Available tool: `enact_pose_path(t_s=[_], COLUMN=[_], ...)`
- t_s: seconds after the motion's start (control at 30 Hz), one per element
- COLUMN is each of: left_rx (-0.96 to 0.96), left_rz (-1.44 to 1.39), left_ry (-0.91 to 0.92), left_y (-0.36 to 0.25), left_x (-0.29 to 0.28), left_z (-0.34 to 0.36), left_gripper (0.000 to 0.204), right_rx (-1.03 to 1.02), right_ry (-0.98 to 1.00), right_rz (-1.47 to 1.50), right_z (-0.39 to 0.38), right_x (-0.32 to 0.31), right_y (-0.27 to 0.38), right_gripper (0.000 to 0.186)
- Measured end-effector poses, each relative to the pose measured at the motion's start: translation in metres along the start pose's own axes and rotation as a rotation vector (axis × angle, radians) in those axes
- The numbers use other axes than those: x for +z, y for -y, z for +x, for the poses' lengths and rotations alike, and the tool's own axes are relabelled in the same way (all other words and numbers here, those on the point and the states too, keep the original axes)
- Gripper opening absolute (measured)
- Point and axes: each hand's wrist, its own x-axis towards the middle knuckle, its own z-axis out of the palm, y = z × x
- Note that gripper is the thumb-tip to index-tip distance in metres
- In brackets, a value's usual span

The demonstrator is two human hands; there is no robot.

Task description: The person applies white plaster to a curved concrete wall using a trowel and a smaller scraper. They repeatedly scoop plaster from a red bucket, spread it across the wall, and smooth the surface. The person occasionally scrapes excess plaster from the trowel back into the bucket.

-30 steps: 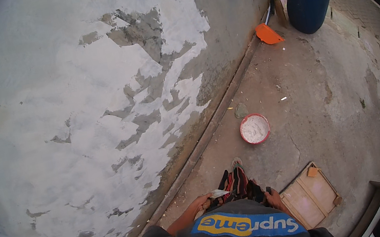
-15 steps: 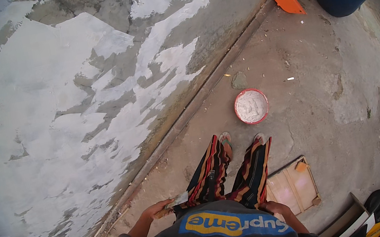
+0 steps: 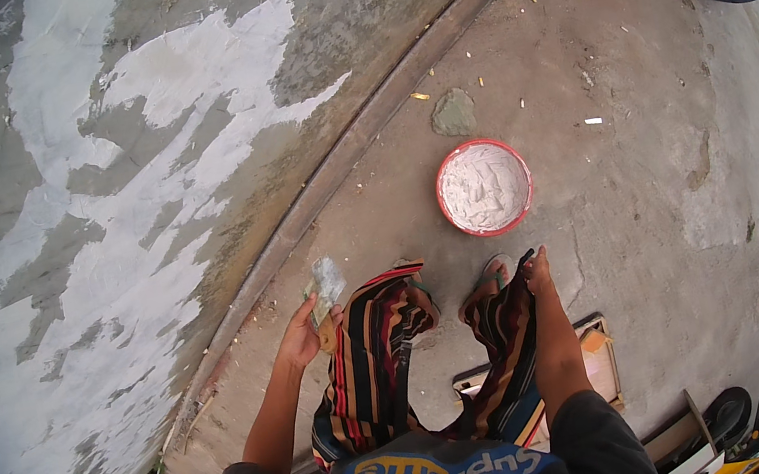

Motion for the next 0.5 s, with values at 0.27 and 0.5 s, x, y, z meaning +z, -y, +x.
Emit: enact_pose_path(t_s=[0.27, 0.5], left_rx=[-0.008, 0.250], left_rz=[-0.090, 0.309], left_ry=[0.172, 0.204], left_y=[0.059, 0.060], left_x=[0.056, 0.082], left_z=[0.199, 0.303], left_gripper=[0.041, 0.036], right_rx=[0.025, -0.685], right_ry=[0.024, -0.195], right_rz=[0.385, 0.051], right_z=[0.058, 0.081], right_x=[0.081, 0.101], right_y=[0.020, 0.120], right_gripper=[0.108, 0.089])
